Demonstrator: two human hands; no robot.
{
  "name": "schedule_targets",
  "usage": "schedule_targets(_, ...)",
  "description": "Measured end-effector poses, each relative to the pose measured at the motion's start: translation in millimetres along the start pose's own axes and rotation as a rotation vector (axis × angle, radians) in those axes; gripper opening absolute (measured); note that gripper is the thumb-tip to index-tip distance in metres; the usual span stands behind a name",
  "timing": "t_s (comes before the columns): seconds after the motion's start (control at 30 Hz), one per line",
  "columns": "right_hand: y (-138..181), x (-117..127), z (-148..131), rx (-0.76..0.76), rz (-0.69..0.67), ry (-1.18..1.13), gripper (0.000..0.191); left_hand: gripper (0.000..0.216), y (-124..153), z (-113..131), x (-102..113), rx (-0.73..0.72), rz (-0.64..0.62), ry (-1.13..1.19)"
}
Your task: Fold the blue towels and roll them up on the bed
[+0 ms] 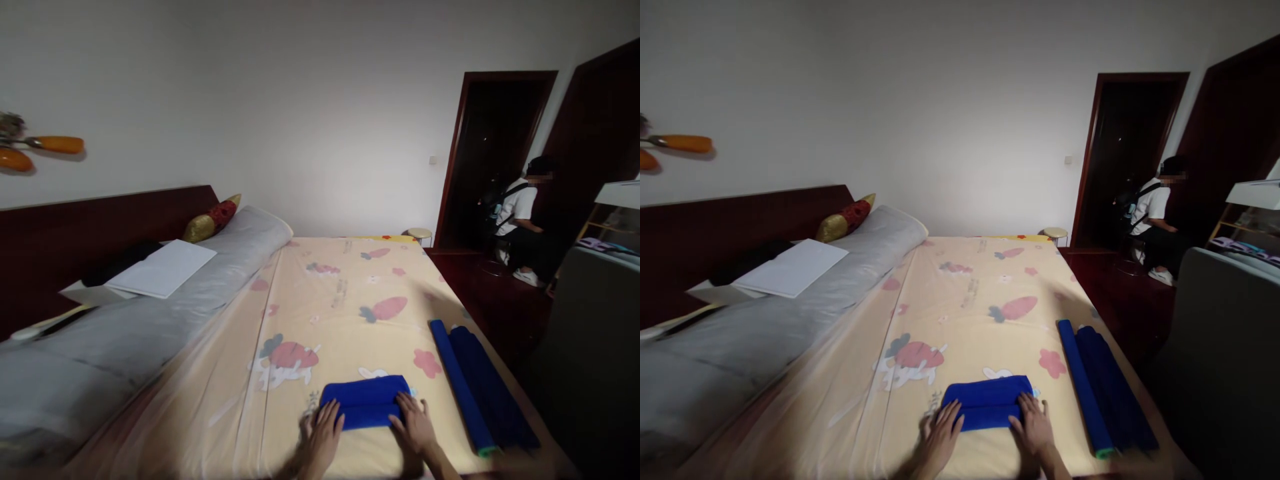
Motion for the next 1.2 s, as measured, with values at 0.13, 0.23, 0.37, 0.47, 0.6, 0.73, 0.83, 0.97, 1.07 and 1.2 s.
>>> schedule_targets(0.13,7,1,25,-0.066,0.04,0.055,0.07,0.048,9,-33,-4,0.144,0.14,-0.117)
schedule_targets(0.23,5,-5,-1,-0.007,0.078,0.055,0.064,0.05,6,-14,-8,0.106,0.238,-0.13)
schedule_targets(0.37,-11,-19,-52,0.157,-0.024,-0.023,0.055,0.054,-8,42,-10,-0.139,0.023,0.017)
schedule_targets(0.47,-26,-23,-58,0.137,-0.06,-0.021,0.056,0.053,-19,62,-6,-0.186,-0.118,0.031)
schedule_targets(0.6,-36,-9,-12,-0.04,0.001,0.035,0.055,0.057,-25,34,6,0.014,-0.106,-0.078)
schedule_targets(0.73,-24,4,33,-0.046,0.025,0.025,0.049,0.055,-18,-7,16,0.094,-0.02,-0.169)
schedule_targets(0.83,-4,2,44,-0.002,0.103,0.004,0.05,0.051,-5,-19,12,0.059,0.153,-0.162)
schedule_targets(0.97,25,-16,46,0.04,0.163,0.007,0.051,0.049,19,-17,-13,0.069,0.236,-0.119)
schedule_targets(1.07,40,-33,45,0.086,0.098,0.022,0.065,0.055,34,-11,-33,0.096,0.183,-0.114)
schedule_targets(1.2,38,-30,37,0.045,0.102,0.038,0.068,0.067,38,-5,-33,0.071,0.198,-0.145)
Point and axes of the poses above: each hand's wrist, its own y-axis away from the middle knuckle, its own x-axis out of the back of the hand, z = x × y, the point moved 1 cm from there along -y, towards the middle knuckle, and after that the axes turned 1 degree about -x, right-handed, at the moved point
